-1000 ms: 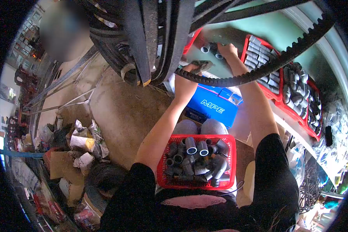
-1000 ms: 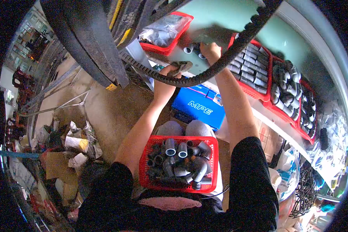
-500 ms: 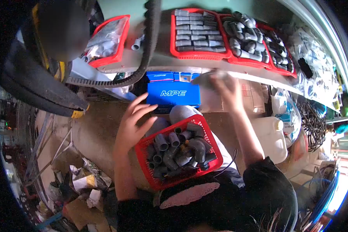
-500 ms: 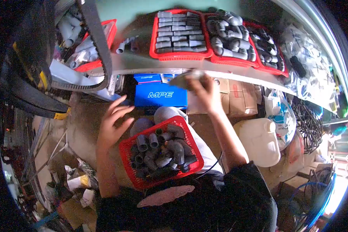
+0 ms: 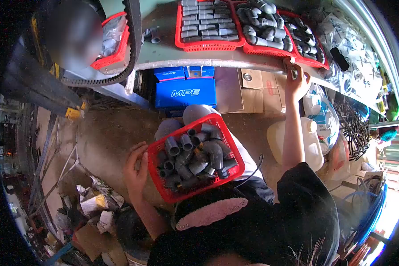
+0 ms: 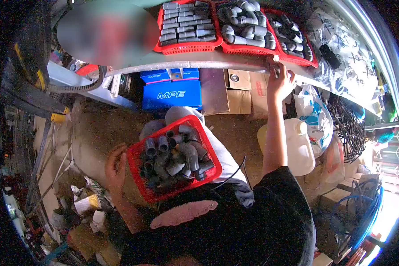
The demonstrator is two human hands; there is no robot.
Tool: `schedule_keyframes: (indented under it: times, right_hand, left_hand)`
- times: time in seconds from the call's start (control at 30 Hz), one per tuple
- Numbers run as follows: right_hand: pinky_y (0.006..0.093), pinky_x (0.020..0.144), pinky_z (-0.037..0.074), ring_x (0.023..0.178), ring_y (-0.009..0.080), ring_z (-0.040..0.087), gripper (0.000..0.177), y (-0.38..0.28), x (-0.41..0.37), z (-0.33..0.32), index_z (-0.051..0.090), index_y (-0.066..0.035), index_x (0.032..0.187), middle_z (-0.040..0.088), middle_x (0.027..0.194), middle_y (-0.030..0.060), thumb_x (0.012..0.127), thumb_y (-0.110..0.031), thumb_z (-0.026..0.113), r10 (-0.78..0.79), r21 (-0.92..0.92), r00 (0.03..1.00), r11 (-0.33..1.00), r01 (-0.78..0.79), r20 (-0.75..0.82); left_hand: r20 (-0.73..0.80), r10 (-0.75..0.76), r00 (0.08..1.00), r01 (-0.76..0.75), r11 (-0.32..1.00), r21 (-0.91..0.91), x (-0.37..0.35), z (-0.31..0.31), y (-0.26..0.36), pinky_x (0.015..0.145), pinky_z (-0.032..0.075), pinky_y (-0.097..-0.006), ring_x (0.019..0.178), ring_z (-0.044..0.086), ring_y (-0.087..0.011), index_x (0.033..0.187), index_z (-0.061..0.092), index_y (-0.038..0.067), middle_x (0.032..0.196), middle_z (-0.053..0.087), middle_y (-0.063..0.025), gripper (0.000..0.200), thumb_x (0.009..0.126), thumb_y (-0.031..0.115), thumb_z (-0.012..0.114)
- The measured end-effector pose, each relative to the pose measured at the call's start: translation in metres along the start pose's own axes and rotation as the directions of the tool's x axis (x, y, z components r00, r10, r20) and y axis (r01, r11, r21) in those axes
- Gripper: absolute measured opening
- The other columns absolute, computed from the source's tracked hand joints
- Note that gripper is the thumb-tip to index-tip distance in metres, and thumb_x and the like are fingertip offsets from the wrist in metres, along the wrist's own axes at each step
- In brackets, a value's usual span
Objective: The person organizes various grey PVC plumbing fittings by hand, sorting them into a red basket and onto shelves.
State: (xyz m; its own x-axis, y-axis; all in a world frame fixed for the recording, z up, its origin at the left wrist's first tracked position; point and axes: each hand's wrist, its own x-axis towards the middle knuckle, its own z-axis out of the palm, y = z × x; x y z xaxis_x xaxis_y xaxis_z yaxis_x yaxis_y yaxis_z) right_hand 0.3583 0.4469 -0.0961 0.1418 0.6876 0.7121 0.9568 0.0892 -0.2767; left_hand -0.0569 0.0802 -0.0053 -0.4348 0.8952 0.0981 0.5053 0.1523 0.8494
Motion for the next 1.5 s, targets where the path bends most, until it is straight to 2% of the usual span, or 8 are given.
schedule_keyframes:
  times: [0.47,0.67,0.73,0.93,1.1,1.2,1.4,1.5]
  right_hand:
    - [0.0475,0.071,0.052,0.078,0.0366,0.067,0.04,-0.005,0.044,0.022,0.069,-0.007,0.087,0.068,0.077,0.018,0.087,-0.046,0.06,0.089,-0.208,0.938,0.978,-0.018,0.334]
    - [0.0339,0.063,0.055,0.074,0.0217,0.07,0.031,-0.047,-0.015,-0.067,0.072,-0.004,0.101,0.072,0.09,0.0165,0.091,-0.032,0.064,-0.031,0.357,0.941,0.929,-0.098,0.338]
    - [0.0283,0.058,0.052,0.067,0.0153,0.066,0.023,-0.076,-0.044,-0.107,0.07,-0.004,0.107,0.071,0.083,0.0108,0.093,-0.021,0.062,-0.291,0.652,0.912,0.758,0.035,0.29]
    - [0.0337,0.076,0.052,0.088,0.0222,0.066,0.023,-0.167,-0.115,-0.199,0.068,-0.004,0.107,0.067,0.102,0.0142,0.086,-0.013,0.067,-0.497,0.722,0.588,0.651,-0.235,0.639]
    - [0.041,0.081,0.051,0.094,0.032,0.063,0.042,-0.182,-0.141,-0.205,0.064,-0.005,0.114,0.064,0.107,0.0146,0.079,-0.026,0.075,-0.717,0.695,0.482,0.668,0.268,0.503]
    - [0.0421,0.081,0.052,0.093,0.0325,0.063,0.051,-0.186,-0.147,-0.218,0.063,-0.006,0.114,0.064,0.104,0.0164,0.075,-0.034,0.077,-0.595,0.585,0.456,0.79,0.181,0.662]
    - [0.0315,0.069,0.054,0.081,0.021,0.067,0.04,-0.173,-0.152,-0.217,0.065,-0.005,0.114,0.068,0.096,0.0146,0.077,-0.014,0.075,-0.479,0.627,0.44,0.719,-0.301,0.76]
    - [0.0288,0.072,0.054,0.087,0.015,0.065,0.042,-0.166,-0.154,-0.214,0.063,-0.001,0.118,0.069,0.102,0.0117,0.08,-0.011,0.074,-0.436,0.537,0.317,0.627,-0.564,0.842]
  left_hand:
    - [0.114,-0.004,0.994,-0.023,0.973,0.232,-0.05,0.014,0.013,0.097,0.042,-0.0397,0.112,0.057,-0.03,0.108,0.066,0.005,0.119,0.062,-0.0122,0.022,0.091,0.017,0.06]
    - [0.025,0.026,0.999,-0.033,0.946,0.323,-0.075,0.012,-0.012,0.096,0.041,-0.0429,0.108,0.056,-0.0341,0.11,0.065,0.009,0.116,0.062,-0.0124,0.025,0.088,0.02,0.063]
    - [-0.033,0.015,0.999,-0.004,0.949,0.314,-0.079,0.008,-0.016,0.094,0.042,-0.0434,0.106,0.056,-0.0341,0.112,0.065,0.009,0.114,0.062,-0.0133,0.027,0.088,0.021,0.064]
    - [-0.029,0.109,0.994,-0.095,0.946,0.31,-0.068,0.023,-0.014,0.089,0.045,-0.0436,0.101,0.057,-0.0351,0.118,0.062,0.012,0.107,0.062,-0.0152,0.034,0.088,0.027,0.065]
    - [-0.138,0.179,0.974,-0.167,0.981,0.097,-0.044,0.052,0.005,0.082,0.049,-0.041,0.098,0.059,-0.0361,0.122,0.06,0.016,0.102,0.061,-0.0158,0.037,0.089,0.034,0.062]
    - [0.017,-0.032,0.999,0.024,0.943,0.333,-0.034,0.057,0.012,0.081,0.049,-0.0402,0.1,0.058,-0.0355,0.12,0.061,0.016,0.101,0.06,-0.0156,0.037,0.089,0.036,0.063]
    - [-0.065,0.296,0.953,-0.281,0.944,0.171,-0.038,0.056,-0.036,0.07,0.05,-0.0394,0.076,0.059,-0.0337,0.1,0.059,0.009,0.099,0.059,-0.015,0.023,0.085,0.024,0.068]
    - [-0.07,-0.003,0.998,-0.003,0.996,-0.092,-0.054,0.047,-0.034,0.059,0.044,-0.0295,0.065,0.053,-0.0152,0.095,0.055,0.006,0.094,0.056,-0.0061,0.021,0.082,0.011,0.07]
